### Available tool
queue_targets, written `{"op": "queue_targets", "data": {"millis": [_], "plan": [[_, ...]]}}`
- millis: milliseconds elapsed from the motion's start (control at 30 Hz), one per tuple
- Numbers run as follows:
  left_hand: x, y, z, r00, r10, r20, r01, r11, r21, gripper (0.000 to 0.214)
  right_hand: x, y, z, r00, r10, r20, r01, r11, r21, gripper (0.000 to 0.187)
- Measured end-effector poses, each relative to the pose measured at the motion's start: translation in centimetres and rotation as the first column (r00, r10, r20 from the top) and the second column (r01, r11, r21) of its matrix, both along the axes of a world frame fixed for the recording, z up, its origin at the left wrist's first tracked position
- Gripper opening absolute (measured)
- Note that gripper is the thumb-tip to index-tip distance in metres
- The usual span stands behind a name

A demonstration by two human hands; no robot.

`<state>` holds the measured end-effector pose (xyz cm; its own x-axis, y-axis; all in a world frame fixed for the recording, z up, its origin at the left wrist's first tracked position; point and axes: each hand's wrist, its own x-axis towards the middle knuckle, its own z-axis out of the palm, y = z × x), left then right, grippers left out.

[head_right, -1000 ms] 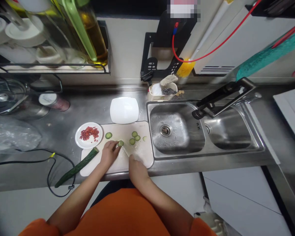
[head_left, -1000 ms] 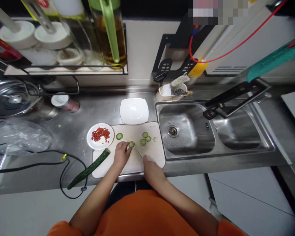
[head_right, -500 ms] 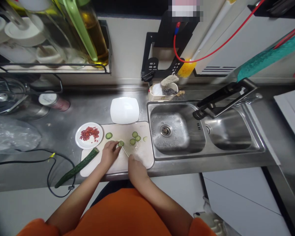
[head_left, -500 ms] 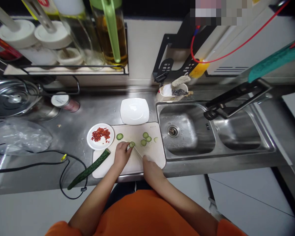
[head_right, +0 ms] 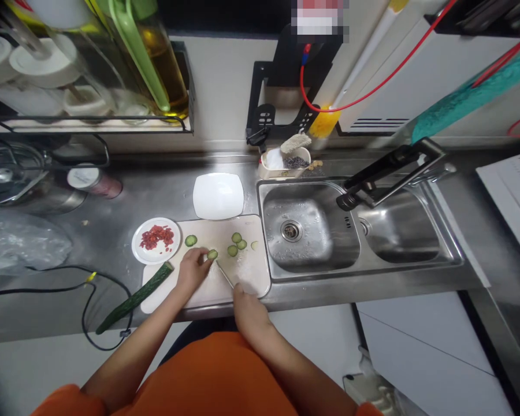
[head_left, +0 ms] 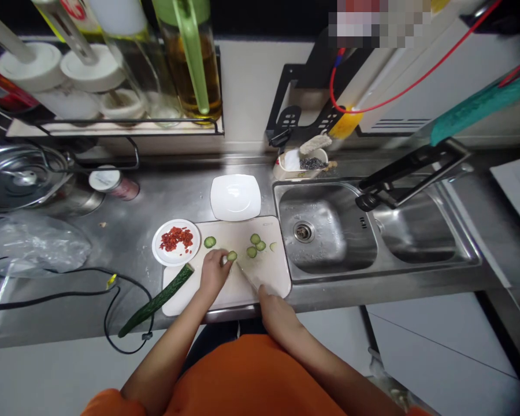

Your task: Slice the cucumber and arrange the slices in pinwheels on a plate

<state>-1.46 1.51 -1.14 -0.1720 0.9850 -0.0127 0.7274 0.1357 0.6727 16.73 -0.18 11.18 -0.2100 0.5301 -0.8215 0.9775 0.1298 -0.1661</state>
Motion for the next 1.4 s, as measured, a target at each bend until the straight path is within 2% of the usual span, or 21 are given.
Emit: {"op": "queue_targets", "data": {"millis": [133,233,467,700,900,1000,1067,1133,1233,1400], "plan": [[0.1,0.3,1.0,1.000,-0.001,0.000,0.001,0.998,-0.056,0.005,0.8,-0.3,0.2,1.000,0.003,0.006,-0.003,1.000,-0.018,0.048],[-0.2,0.8,2.1,0.999,0.010,0.031,-0.005,0.991,-0.133,0.012,1.0,-0.4,0.0,1.000,0.011,0.000,-0.011,1.000,0.011,0.048],[-3.5,3.2,4.6,0.987,0.160,-0.030,-0.163,0.962,-0.218,0.016,1.2,-0.4,-0.1,1.000,0.004,-0.003,-0.004,1.000,0.022,0.047],[-5.1,4.1,4.2,0.965,0.104,-0.241,-0.164,0.956,-0.243,0.018,1.2,-0.3,-0.1,1.000,0.001,0.002,-0.001,1.000,0.016,0.048],[-4.8,3.8,3.7,0.929,0.027,-0.370,-0.093,0.982,-0.162,0.025,1.3,-0.3,-0.1,1.000,0.009,0.002,-0.009,1.000,0.010,0.052],[-4.0,4.0,3.5,0.958,0.018,-0.286,-0.030,0.999,-0.038,0.024,1.3,-0.4,-0.1,1.000,0.004,-0.004,-0.004,1.000,0.008,0.051],[-2.8,4.5,3.1,0.983,-0.056,-0.176,0.055,0.998,-0.008,0.023,1.3,-0.4,-0.2,1.000,0.002,-0.006,-0.002,1.000,0.008,0.048],[-1.1,5.1,2.6,0.980,-0.184,-0.075,0.179,0.982,-0.058,0.022,1.3,-0.5,-0.3,1.000,0.005,-0.010,-0.005,1.000,0.014,0.046],[1.8,5.9,1.9,0.952,-0.303,-0.037,0.293,0.941,-0.169,0.022,1.3,-0.6,-0.5,1.000,0.015,-0.012,-0.015,0.999,0.030,0.046],[4.5,6.2,1.6,0.938,-0.343,-0.042,0.322,0.912,-0.253,0.016,1.3,-0.6,-0.4,1.000,0.000,0.000,0.000,1.000,0.030,0.044]]}}
